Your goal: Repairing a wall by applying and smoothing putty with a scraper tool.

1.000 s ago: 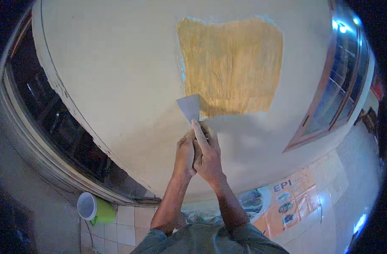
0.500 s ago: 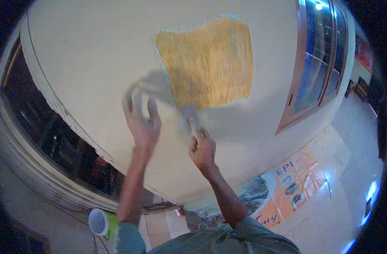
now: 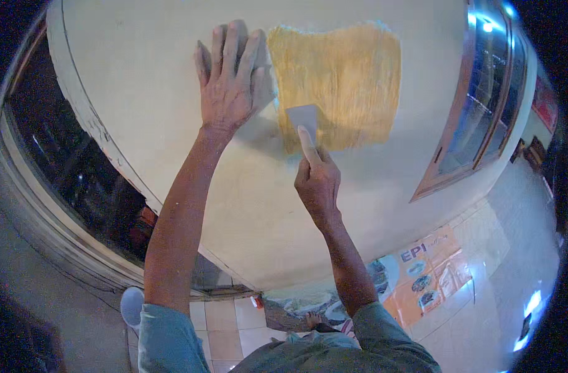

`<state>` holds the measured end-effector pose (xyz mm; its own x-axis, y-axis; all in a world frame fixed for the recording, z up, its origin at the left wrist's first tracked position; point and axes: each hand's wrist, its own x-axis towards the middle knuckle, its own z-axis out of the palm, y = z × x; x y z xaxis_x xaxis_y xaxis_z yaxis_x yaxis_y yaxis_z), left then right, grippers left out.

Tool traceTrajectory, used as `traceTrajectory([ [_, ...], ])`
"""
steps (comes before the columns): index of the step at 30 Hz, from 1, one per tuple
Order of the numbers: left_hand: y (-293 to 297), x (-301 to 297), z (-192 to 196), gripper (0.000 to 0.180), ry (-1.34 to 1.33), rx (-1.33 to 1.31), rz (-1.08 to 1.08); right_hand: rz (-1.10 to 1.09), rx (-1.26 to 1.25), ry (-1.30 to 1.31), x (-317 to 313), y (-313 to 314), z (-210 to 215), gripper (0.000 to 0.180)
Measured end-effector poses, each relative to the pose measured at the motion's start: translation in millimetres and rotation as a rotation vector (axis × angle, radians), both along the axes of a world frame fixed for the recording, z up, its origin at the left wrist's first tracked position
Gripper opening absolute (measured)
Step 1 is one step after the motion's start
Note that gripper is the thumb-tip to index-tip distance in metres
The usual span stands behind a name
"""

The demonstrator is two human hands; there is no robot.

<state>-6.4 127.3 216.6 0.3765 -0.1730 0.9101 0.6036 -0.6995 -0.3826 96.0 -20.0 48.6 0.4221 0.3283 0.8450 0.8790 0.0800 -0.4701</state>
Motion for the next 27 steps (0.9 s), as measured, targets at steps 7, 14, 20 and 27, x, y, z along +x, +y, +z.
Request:
traceTrajectory([
  [7, 11.2, 10.0, -0.9, 0.062, -0.068, -0.04, -0.107, -0.044, 0.037, -0.05, -11.3, 6.8, 6.8, 0.064],
  [14, 29.1, 19.2, 11.1, 0.06, -0.208, 0.192, -0.413, -0.093, -0.113, -0.064, -17.4, 9.2, 11.2, 0.065],
  [20, 30.9, 24.6, 4.2, 0.06, -0.229, 0.223, -0.625, -0.126, -0.126, -0.029, -24.5, 4.1, 17.7, 0.062],
  [27, 40.0, 24.1, 6.2, 0.064, -0.323, 0.33, -0.303, -0.151, -0.109, -0.071, -26.0, 8.9, 7.3, 0.063],
])
